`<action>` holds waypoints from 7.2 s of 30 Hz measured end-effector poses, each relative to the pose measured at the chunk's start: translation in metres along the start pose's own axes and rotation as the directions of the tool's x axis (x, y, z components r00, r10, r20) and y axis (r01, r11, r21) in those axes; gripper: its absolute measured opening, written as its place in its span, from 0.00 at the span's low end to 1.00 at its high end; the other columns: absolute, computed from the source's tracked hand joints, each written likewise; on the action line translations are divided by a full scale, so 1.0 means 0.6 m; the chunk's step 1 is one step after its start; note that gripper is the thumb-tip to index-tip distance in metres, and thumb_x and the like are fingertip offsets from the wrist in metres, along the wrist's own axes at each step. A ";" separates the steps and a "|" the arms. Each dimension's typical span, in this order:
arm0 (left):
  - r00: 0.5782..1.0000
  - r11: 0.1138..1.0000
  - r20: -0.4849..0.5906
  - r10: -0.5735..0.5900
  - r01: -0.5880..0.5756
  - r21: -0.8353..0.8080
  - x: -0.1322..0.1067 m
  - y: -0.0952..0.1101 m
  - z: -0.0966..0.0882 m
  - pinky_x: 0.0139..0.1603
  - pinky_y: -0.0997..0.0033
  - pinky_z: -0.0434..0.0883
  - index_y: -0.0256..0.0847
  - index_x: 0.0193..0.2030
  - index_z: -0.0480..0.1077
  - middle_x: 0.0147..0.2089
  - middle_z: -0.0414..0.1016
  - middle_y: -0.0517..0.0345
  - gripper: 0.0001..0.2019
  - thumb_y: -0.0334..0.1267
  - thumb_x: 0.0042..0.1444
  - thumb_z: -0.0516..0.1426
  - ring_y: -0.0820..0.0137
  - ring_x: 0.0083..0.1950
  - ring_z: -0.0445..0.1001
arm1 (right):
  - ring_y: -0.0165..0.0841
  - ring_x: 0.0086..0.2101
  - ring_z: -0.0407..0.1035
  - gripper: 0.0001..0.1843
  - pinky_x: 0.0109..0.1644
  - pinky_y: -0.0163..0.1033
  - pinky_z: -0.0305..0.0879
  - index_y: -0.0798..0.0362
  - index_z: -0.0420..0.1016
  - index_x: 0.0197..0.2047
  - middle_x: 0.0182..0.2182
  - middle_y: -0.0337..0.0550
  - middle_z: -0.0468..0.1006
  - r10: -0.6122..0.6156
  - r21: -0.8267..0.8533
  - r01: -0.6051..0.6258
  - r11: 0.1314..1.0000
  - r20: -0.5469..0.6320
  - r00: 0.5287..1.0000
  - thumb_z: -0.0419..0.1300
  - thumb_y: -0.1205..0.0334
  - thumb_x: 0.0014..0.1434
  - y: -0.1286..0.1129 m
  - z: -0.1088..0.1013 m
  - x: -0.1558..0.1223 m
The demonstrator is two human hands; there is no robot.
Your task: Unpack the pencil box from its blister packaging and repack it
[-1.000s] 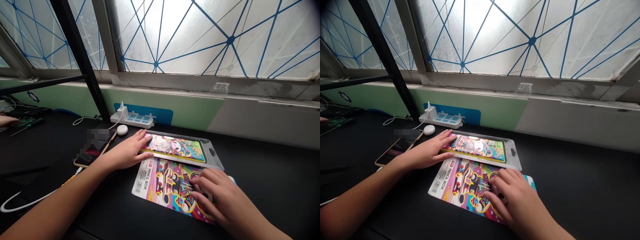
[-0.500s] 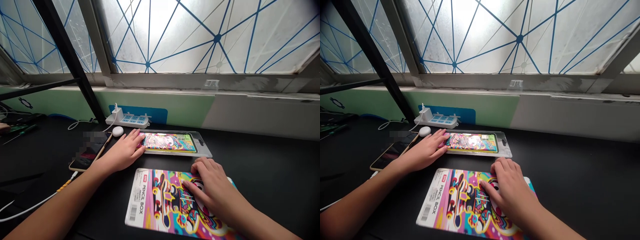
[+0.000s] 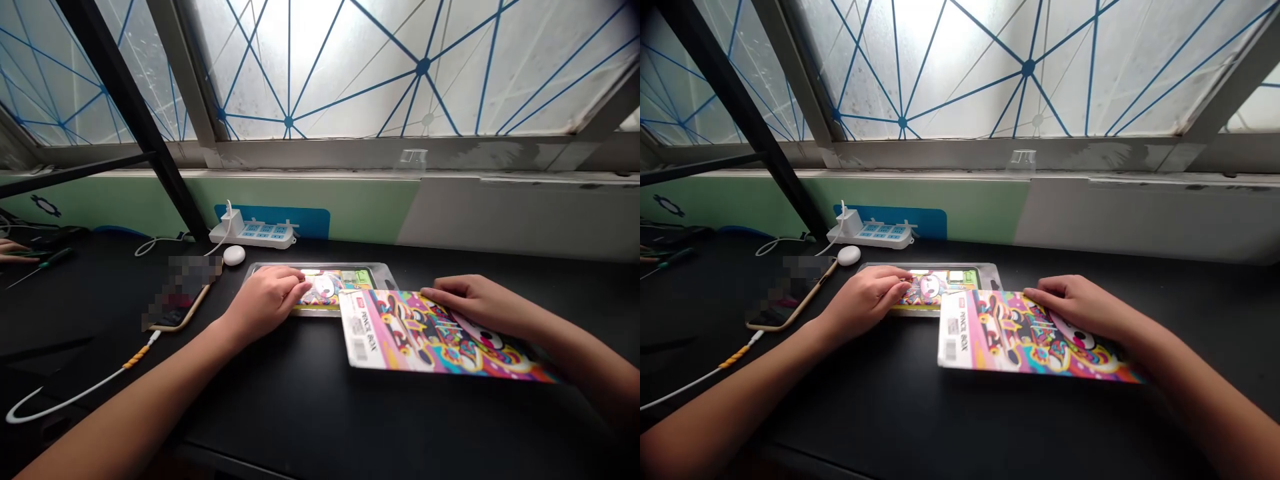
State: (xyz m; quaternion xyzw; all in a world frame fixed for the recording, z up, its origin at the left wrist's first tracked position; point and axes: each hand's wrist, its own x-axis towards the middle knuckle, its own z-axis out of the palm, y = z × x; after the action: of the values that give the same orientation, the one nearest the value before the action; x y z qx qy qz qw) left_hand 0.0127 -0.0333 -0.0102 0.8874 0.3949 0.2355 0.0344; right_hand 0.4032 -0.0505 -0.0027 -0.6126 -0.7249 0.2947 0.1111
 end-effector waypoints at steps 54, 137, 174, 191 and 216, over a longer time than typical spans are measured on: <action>0.945 0.994 0.325 0.031 0.005 -0.109 0.015 0.083 0.019 0.74 0.34 0.42 0.51 0.73 0.58 0.77 0.53 0.52 0.27 0.55 0.71 0.47 0.52 0.78 0.47 | 0.33 0.27 0.65 0.27 0.28 0.37 0.57 0.48 0.72 0.31 0.25 0.37 0.75 0.090 0.101 -0.074 0.992 -0.166 0.982 0.55 0.32 0.60 -0.053 0.065 0.006; 0.902 0.420 -0.313 -0.297 -0.171 -0.891 0.046 0.003 -0.034 0.39 0.65 0.73 0.40 0.37 0.78 0.36 0.81 0.54 0.18 0.41 0.69 0.48 0.67 0.32 0.77 | 0.42 0.44 0.74 0.06 0.49 0.49 0.73 0.53 0.70 0.34 0.45 0.52 0.80 -0.786 -0.702 0.420 0.575 -0.331 0.523 0.59 0.72 0.61 -0.119 0.122 -0.034; 0.924 0.869 -0.054 0.378 -0.335 0.364 0.023 0.040 0.031 0.72 0.34 0.47 0.48 0.71 0.60 0.66 0.64 0.40 0.33 0.41 0.61 0.63 0.49 0.65 0.64 | 0.47 0.48 0.68 0.26 0.54 0.55 0.64 0.47 0.72 0.45 0.46 0.48 0.74 -0.351 -0.287 0.217 0.933 -0.593 0.725 0.67 0.36 0.54 -0.088 0.073 -0.009; 0.961 0.918 -0.051 0.272 -0.243 0.315 0.020 0.046 -0.008 0.61 0.45 0.66 0.37 0.53 0.70 0.48 0.81 0.48 0.13 0.41 0.66 0.58 0.58 0.45 0.79 | 0.42 0.40 0.75 0.13 0.46 0.47 0.70 0.51 0.70 0.52 0.44 0.49 0.81 -0.731 -0.685 0.356 0.635 -0.386 0.562 0.62 0.63 0.64 -0.103 0.081 -0.044; 0.966 0.998 0.258 -0.016 0.001 0.058 0.023 0.030 0.027 0.72 0.36 0.50 0.40 0.75 0.53 0.76 0.54 0.40 0.44 0.69 0.62 0.49 0.46 0.76 0.51 | 0.49 0.68 0.56 0.40 0.66 0.61 0.64 0.43 0.52 0.75 0.70 0.45 0.61 -0.614 -0.570 0.492 0.659 -0.029 0.789 0.61 0.46 0.65 -0.091 0.104 -0.035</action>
State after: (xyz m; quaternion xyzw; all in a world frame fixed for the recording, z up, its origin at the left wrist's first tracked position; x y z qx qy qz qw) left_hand 0.0404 -0.0338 -0.0148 0.9094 0.3975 0.1061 0.0610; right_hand 0.3304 -0.0928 -0.0180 -0.3954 -0.9123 -0.0363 0.1001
